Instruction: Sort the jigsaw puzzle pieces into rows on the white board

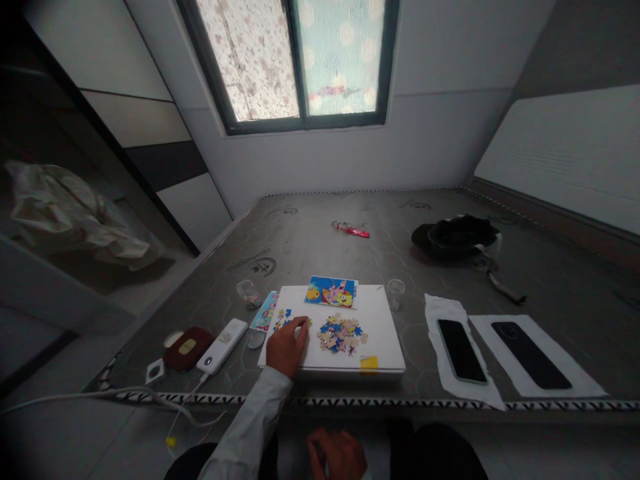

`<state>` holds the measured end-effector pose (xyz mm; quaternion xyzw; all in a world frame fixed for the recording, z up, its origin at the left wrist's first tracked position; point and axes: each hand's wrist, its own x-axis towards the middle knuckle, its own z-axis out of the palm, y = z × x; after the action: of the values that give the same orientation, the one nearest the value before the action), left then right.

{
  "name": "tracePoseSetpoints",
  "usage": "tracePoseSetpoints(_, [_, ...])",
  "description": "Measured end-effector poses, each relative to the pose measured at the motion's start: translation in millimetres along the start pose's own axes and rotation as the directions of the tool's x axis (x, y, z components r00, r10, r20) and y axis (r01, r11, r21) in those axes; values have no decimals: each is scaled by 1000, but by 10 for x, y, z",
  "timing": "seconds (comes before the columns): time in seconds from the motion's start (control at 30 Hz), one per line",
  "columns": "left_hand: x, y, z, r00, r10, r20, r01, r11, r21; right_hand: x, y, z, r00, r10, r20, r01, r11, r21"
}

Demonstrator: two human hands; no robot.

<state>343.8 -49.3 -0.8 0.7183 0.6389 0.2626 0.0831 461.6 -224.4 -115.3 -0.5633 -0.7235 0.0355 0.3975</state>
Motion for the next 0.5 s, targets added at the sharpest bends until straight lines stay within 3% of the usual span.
tracePoseSetpoints(0.2, [74,-145,-100,994,-108,-24,110,991,80,-14,-10,25,1000,-11,11,11,1000,-4])
tracePoseSetpoints(0.37, [46,-86,-183,1000,-12,20,9,990,139,-31,-8,59,1000,-14,-2,14,1000,-14])
tracePoseSetpoints(0.5, [20,-18,-251,986,34,165,-62,984,168,-44,-17,81,1000,-7,-28,7,1000,-16])
